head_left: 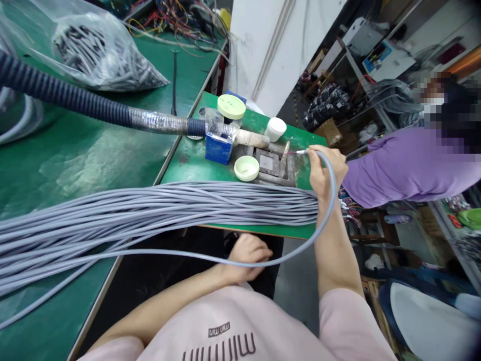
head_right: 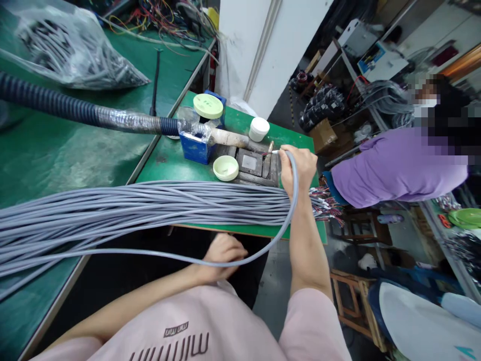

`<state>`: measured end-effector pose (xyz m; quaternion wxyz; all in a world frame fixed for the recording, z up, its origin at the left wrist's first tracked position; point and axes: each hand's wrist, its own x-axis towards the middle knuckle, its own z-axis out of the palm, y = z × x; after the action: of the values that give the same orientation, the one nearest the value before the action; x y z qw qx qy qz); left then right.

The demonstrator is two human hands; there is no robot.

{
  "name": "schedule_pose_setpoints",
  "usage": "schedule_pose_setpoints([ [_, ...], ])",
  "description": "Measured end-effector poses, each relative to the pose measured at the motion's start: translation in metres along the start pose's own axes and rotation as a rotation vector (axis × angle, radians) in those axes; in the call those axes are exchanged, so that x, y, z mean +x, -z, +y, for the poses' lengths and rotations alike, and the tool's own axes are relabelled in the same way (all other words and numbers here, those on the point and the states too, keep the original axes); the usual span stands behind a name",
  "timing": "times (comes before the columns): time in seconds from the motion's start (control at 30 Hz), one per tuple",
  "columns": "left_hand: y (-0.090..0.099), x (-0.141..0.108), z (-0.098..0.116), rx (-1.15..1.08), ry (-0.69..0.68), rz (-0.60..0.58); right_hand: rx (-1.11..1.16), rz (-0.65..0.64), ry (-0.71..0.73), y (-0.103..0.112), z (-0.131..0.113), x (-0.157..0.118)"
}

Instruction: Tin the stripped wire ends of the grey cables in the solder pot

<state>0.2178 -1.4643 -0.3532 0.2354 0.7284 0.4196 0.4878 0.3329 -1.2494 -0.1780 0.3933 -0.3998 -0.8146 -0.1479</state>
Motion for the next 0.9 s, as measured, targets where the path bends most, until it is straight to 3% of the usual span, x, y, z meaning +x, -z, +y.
schedule_pose_setpoints([
  [0.07,-0.015,-0.009,0.015,-0.435,0.168,-0.4,0.041,0.032,0.013,0.021,0.003,-0.008],
  [0.13,-0.014,-0.009,0.031,-0.844,0.333,-0.757,0.12,0.061,0.09,0.039,0.004,-0.023],
  [0.17,-0.008,-0.005,0.038,-1.012,0.4,-0.863,0.165,0.07,0.153,0.047,0.003,-0.033],
  [0.2,0.002,0.0,0.044,-1.139,0.46,-0.885,0.208,0.073,0.221,0.055,0.0,-0.045],
  [0.27,0.025,0.015,0.051,-1.304,0.534,-0.736,0.28,0.055,0.331,0.068,-0.011,-0.075],
  [0.33,0.045,0.029,0.053,-1.302,0.548,-0.458,0.339,0.008,0.366,0.079,-0.027,-0.108],
  [0.4,0.056,0.038,0.052,-1.214,0.546,-0.206,0.38,-0.037,0.39,0.086,-0.044,-0.14],
  [0.47,0.057,0.04,0.051,-1.14,0.549,-0.059,0.413,-0.058,0.41,0.09,-0.058,-0.165],
  [0.63,0.046,0.034,0.061,-1.014,0.599,0.01,0.443,-0.067,0.38,0.092,-0.073,-0.201],
  [0.9,0.04,0.03,0.07,-0.938,0.594,0.002,0.469,-0.077,0.321,0.089,-0.067,-0.226],
])
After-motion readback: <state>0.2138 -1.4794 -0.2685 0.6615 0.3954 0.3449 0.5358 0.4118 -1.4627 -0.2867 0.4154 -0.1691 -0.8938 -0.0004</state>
